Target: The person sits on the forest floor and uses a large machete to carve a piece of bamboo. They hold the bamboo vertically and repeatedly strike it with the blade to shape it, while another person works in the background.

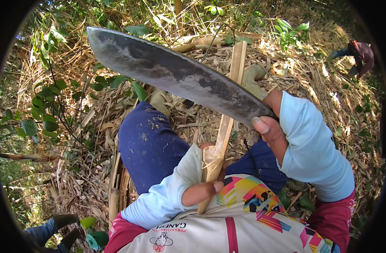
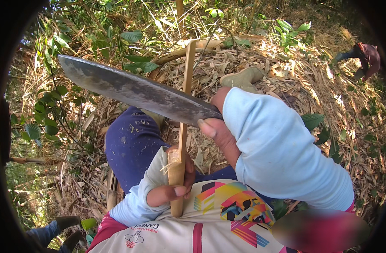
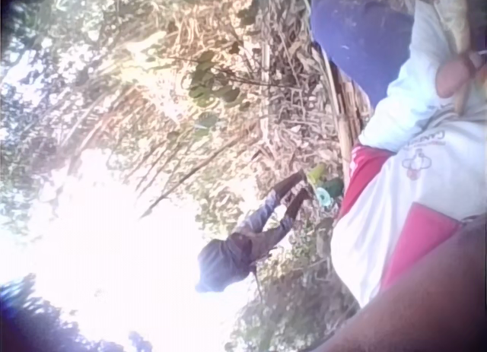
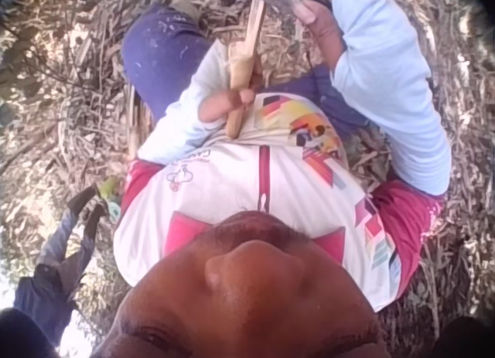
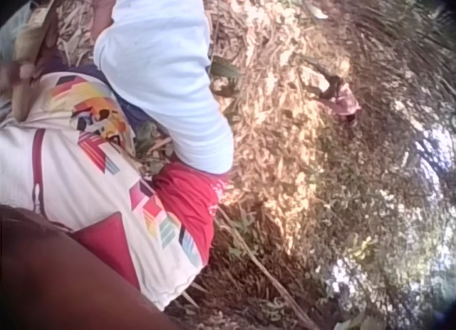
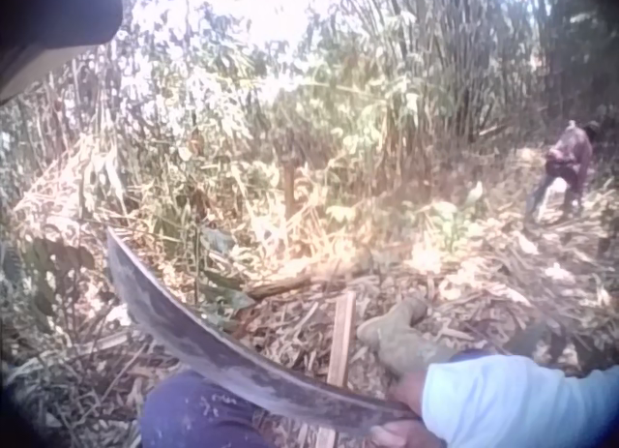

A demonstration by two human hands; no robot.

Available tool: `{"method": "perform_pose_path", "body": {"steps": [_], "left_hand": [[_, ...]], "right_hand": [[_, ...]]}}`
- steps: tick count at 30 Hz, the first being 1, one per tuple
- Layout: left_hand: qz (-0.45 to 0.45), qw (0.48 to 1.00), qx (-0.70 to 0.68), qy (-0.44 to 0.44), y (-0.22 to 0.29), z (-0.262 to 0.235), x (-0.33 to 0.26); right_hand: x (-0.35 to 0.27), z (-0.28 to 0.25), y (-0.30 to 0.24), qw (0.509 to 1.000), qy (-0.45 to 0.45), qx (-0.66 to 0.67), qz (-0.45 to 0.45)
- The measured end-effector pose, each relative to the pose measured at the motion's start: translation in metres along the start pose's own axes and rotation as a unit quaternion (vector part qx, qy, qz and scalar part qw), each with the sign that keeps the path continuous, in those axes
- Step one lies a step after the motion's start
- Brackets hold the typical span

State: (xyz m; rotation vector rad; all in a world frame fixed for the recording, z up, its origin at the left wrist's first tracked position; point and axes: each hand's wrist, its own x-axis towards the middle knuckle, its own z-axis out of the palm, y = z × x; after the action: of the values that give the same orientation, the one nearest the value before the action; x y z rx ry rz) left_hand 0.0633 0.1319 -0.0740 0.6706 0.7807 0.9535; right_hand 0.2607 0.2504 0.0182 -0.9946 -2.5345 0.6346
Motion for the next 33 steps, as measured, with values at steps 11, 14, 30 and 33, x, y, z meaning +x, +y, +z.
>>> {"method": "perform_pose_path", "body": {"steps": [11, 14, 30, 33], "left_hand": [[0.013, 0.999, 0.03, 0.009, 0.0, 0.004, 0.0], [0.024, 0.999, 0.039, 0.008, -0.001, 0.003, 0.001], [0.016, 1.0, 0.022, 0.005, -0.004, 0.001, 0.0], [-0.022, 0.997, 0.061, -0.034, -0.002, -0.006, -0.001]], "right_hand": [[0.002, -0.001, -0.001, 1.0, 0.005, -0.001, -0.014], [0.003, 0.0, -0.002, 1.0, 0.007, -0.007, -0.01], [-0.004, 0.009, 0.002, 1.0, -0.026, 0.002, -0.014], [-0.006, 0.005, 0.002, 0.999, -0.05, 0.011, 0.0]]}}
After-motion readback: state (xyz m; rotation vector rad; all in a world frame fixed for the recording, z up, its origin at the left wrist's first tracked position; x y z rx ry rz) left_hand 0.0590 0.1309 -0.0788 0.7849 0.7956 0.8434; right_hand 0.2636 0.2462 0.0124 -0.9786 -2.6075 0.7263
